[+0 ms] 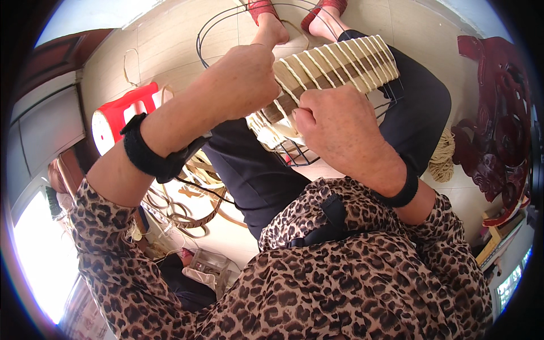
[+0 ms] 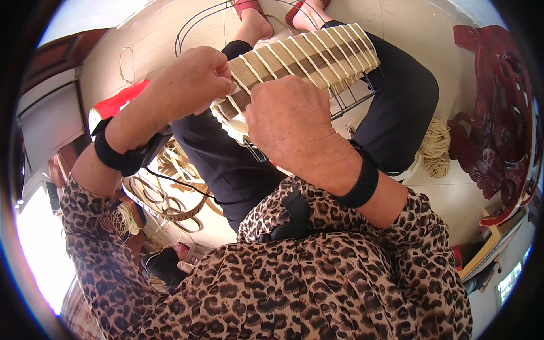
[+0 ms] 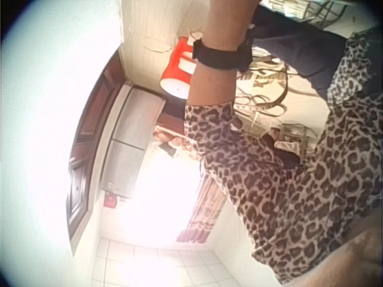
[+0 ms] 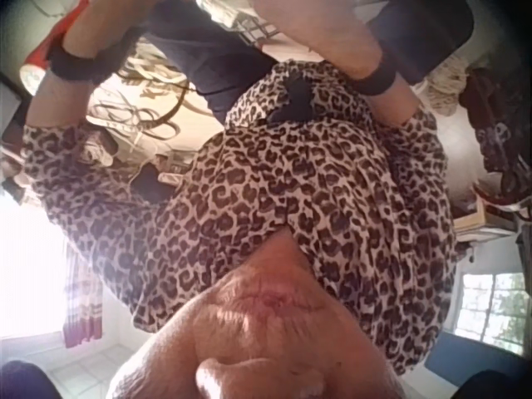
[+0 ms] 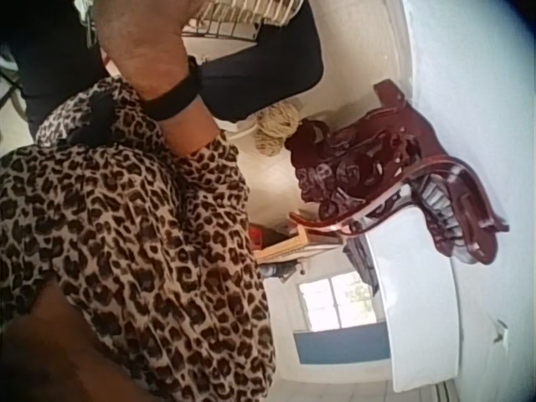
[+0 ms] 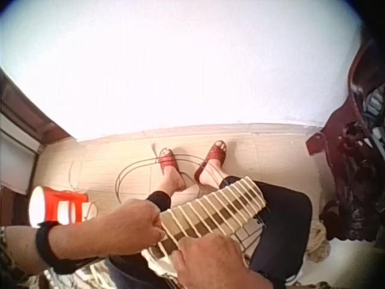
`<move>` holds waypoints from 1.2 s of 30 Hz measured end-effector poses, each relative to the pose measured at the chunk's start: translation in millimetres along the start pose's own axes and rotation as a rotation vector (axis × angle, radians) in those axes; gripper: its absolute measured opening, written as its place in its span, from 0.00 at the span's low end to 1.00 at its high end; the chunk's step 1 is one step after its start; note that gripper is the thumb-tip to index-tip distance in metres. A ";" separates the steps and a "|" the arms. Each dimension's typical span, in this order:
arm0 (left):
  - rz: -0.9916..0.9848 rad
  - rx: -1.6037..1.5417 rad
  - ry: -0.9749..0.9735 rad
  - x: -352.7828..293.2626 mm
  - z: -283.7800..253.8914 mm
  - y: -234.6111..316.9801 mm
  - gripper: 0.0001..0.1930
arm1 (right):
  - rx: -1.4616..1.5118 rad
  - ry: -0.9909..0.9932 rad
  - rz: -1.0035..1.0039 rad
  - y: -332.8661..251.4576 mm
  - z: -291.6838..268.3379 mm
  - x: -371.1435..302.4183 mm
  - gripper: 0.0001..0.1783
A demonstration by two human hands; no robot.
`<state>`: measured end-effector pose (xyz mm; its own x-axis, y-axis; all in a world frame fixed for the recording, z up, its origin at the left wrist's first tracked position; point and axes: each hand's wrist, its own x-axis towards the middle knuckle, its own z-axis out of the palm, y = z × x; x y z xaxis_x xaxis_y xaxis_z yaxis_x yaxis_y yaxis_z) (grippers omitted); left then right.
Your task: The person weaves strips of material into a wire basket frame, pulling the strips through the frame and securing them by hand.
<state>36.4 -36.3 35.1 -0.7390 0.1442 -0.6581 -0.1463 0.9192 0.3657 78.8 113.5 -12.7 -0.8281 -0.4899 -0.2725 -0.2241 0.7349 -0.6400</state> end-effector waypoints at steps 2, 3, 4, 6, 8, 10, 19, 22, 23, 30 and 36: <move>-0.013 0.051 -0.036 3.3 -0.3 -0.1 0.07 | 0.017 -0.033 0.003 1.1 0.7 0.8 0.13; 0.002 0.075 -0.011 5.9 3.7 -3.6 0.07 | 0.021 -0.033 0.000 1.6 1.7 0.7 0.13; 0.008 0.087 0.002 6.5 6.2 -5.3 0.07 | 0.022 -0.012 0.004 2.4 3.0 0.5 0.13; 0.073 0.121 0.058 6.7 9.4 -8.7 0.07 | 0.026 0.008 0.005 4.8 5.5 0.7 0.14; 0.135 0.140 0.105 6.3 13.1 -12.5 0.07 | 0.239 0.000 0.020 11.3 5.1 -0.1 0.15; 0.226 0.111 0.213 5.0 15.7 -17.5 0.08 | 0.283 -0.068 0.030 17.8 -1.6 -1.8 0.15; 0.318 0.249 0.312 13.1 6.8 -27.6 0.07 | 0.135 -0.016 -0.098 14.7 7.0 16.3 0.15; 0.306 0.265 0.291 18.0 -0.6 -29.6 0.06 | 0.137 0.033 -0.099 13.1 8.6 23.6 0.16; 0.303 0.264 0.277 20.7 -0.5 -31.2 0.06 | 0.166 0.052 -0.072 13.1 9.1 24.8 0.17; 0.225 0.004 0.225 21.2 -5.4 -44.3 0.08 | 0.378 -0.118 0.023 16.1 -7.8 11.8 0.20; 0.083 -0.095 0.052 20.1 -13.0 -42.6 0.07 | 0.377 -0.099 -0.044 19.0 -9.2 11.7 0.19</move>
<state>19.2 -77.3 14.8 -0.7840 0.1970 -0.5886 -0.1426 0.8657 0.4798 60.1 126.1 -21.4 -0.7641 -0.5737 -0.2951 -0.0388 0.4974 -0.8666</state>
